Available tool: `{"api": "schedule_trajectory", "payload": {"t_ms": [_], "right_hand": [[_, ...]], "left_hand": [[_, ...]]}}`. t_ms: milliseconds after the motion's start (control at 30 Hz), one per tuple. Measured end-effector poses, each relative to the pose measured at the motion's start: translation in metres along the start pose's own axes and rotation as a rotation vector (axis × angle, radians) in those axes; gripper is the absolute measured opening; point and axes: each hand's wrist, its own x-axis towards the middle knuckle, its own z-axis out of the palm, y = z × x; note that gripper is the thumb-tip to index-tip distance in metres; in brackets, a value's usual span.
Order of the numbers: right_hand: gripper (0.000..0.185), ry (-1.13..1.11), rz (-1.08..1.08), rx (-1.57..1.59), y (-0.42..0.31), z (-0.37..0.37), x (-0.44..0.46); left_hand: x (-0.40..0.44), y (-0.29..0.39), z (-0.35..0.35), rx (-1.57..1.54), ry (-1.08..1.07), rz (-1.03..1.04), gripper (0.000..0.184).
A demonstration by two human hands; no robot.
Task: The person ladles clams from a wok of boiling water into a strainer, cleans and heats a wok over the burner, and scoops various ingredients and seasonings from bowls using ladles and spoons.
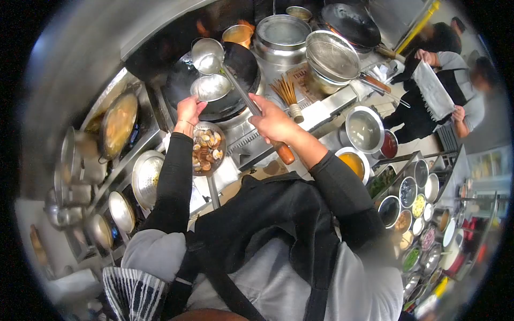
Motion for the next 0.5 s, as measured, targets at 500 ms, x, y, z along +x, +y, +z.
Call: {"api": "schedule_trajectory", "payload": {"t_ms": [500], "right_hand": [[0.074,0.376,-0.290,-0.798,0.014,0.016,-0.009]], "left_hand": [[0.080,0.041,-0.013,0.947,0.143,0.691,0.018]]}}
